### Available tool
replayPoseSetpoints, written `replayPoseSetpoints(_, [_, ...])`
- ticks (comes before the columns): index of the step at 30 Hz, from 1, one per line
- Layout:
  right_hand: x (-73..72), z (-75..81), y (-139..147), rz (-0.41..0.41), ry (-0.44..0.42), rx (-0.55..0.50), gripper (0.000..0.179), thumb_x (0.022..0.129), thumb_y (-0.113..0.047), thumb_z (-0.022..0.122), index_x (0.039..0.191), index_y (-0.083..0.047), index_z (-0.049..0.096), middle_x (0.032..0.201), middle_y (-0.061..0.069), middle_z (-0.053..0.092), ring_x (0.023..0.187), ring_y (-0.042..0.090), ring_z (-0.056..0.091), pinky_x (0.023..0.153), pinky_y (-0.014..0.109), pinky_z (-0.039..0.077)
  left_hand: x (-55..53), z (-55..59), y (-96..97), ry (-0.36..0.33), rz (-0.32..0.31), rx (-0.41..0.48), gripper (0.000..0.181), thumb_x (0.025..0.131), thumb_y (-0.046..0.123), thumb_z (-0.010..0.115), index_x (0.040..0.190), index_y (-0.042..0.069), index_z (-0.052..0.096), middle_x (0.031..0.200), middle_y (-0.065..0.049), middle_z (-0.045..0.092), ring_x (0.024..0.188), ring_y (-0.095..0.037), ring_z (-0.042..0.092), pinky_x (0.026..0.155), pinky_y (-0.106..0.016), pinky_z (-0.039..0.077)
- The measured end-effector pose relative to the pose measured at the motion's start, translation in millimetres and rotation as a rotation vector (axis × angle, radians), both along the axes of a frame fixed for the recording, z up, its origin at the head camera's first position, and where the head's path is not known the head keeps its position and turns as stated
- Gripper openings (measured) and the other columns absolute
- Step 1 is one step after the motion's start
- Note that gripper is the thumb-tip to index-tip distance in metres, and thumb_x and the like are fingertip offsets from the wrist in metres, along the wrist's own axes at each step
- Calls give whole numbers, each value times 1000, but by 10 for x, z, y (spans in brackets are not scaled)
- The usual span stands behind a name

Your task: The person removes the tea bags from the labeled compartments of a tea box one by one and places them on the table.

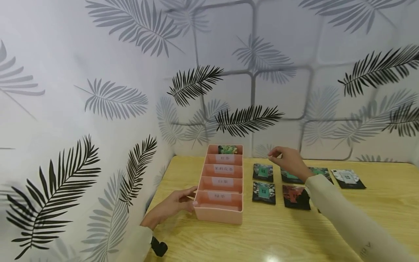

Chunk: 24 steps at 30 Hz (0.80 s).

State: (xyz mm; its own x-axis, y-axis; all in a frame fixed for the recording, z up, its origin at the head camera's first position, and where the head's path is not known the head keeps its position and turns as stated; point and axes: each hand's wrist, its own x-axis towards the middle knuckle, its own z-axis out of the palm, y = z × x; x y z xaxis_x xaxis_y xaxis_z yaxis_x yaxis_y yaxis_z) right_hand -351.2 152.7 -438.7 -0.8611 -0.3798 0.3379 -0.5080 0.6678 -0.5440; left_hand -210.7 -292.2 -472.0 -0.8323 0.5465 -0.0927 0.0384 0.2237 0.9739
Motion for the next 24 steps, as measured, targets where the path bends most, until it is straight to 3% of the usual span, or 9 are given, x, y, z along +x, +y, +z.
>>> replayPoseSetpoints(8, [-141,55,-456,23,20,-11,13,94,-21,63,103,-13,67,97,5,68,70,14,57,63,35,47,-13,-1,-7,3,-2,-9,65,97,21,58,152,13,25,140,-18,43,114,-27,54,90,-57,47])
replayPoseSetpoints(18, [-388,-4,-932,35,-187,-184,26,95,-26,62,114,-8,65,111,8,63,72,28,63,59,38,54,5,14,-4,0,24,-25,64,96,23,59,152,15,27,134,-18,49,113,-27,55,90,-56,47])
replayPoseSetpoints(24, [-448,1,-1152,29,-204,-148,33,95,-26,62,119,-4,64,111,12,63,69,23,63,57,32,53,-7,-3,-18,8,5,-15,65,97,22,58,152,15,26,135,-18,47,113,-28,55,90,-54,48])
